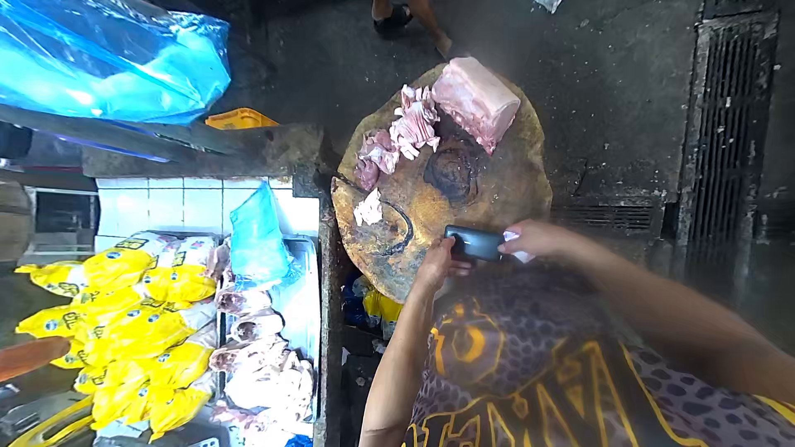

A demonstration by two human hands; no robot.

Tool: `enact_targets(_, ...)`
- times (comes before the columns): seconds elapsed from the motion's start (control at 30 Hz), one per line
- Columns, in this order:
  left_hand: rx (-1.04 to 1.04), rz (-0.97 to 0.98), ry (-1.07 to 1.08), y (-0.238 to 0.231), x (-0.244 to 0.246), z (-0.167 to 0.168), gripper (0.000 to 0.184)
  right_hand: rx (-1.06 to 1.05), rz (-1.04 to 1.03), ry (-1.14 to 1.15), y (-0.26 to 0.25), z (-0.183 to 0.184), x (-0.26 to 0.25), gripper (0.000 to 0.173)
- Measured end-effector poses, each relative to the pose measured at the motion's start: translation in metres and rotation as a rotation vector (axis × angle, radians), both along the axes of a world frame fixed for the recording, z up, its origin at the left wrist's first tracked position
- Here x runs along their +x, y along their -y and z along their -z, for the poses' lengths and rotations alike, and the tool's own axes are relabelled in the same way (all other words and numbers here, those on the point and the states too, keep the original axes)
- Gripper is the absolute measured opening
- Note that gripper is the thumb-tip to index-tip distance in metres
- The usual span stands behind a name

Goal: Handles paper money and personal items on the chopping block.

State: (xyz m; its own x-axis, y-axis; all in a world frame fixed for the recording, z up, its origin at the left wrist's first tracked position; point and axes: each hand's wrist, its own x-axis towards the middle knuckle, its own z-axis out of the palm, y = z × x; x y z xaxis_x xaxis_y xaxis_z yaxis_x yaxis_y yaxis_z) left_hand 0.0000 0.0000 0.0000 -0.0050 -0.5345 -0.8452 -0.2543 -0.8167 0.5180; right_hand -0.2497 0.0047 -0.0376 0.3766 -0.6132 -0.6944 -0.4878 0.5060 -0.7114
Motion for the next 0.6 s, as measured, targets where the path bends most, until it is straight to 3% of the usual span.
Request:
enact_targets(0.23,-0.121,0.119,0.034,-0.009,0.01,0.007,0.045,0.055,-0.077,-0.04,0.014,-0.007,0.002,0.034)
enact_targets(0.47,-0.158,0.051,0.04,-0.006,0.015,0.03,0.046,0.051,-0.065,-0.045,0.014,-0.003,0.005,0.034)
enact_targets(0.6,-0.171,0.049,0.069,-0.011,0.011,0.016,0.043,0.069,-0.048,-0.043,0.013,-0.004,0.007,0.033)
